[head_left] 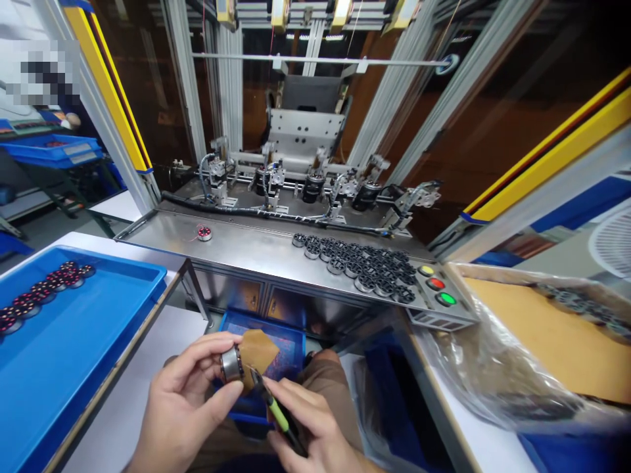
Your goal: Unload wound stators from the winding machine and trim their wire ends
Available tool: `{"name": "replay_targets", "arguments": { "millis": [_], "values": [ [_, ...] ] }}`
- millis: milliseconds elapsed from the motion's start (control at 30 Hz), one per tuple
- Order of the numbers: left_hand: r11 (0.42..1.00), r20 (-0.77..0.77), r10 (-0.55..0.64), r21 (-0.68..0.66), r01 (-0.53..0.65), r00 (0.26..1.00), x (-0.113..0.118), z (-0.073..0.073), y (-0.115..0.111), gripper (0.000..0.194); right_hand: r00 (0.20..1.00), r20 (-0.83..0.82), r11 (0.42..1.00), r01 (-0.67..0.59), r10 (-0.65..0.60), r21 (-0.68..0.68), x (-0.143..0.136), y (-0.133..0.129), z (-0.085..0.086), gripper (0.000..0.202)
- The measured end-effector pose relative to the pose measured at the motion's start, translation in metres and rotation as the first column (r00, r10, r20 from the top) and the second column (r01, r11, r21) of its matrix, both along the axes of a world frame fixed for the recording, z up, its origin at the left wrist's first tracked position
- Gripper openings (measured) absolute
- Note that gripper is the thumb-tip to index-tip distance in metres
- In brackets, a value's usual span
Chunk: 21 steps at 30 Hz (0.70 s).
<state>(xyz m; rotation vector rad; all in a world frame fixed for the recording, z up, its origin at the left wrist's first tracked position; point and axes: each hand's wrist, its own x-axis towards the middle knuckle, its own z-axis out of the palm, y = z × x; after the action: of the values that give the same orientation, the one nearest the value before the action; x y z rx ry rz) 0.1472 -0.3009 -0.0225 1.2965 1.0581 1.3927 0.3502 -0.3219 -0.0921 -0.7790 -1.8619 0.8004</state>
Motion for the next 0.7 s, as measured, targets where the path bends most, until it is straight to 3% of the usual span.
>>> {"name": "replay_targets", "arguments": {
  "millis": [100, 267, 700],
  "values": [
    [0.999, 0.059, -0.033, 0.043, 0.031, 0.998, -0.004, -0.005, 0.001, 0.028, 1.000, 0.006, 1.000, -0.002, 0.002, 0.022, 0.000, 0.001, -0.002, 0.079],
    [0.988, 0.024, 0.039, 0.146, -0.042, 0.999, -0.004, -0.005, 0.001, 0.021, 0.997, -0.051, 0.994, -0.054, 0.060, 0.097, -0.005, 0.005, -0.001, 0.085],
    [0.983, -0.075, 0.099, 0.163, -0.086, 0.992, -0.003, -0.003, -0.007, 0.022, 0.996, -0.043, 0.988, -0.078, 0.084, 0.133, -0.010, 0.011, 0.008, 0.083]
  ]
}}
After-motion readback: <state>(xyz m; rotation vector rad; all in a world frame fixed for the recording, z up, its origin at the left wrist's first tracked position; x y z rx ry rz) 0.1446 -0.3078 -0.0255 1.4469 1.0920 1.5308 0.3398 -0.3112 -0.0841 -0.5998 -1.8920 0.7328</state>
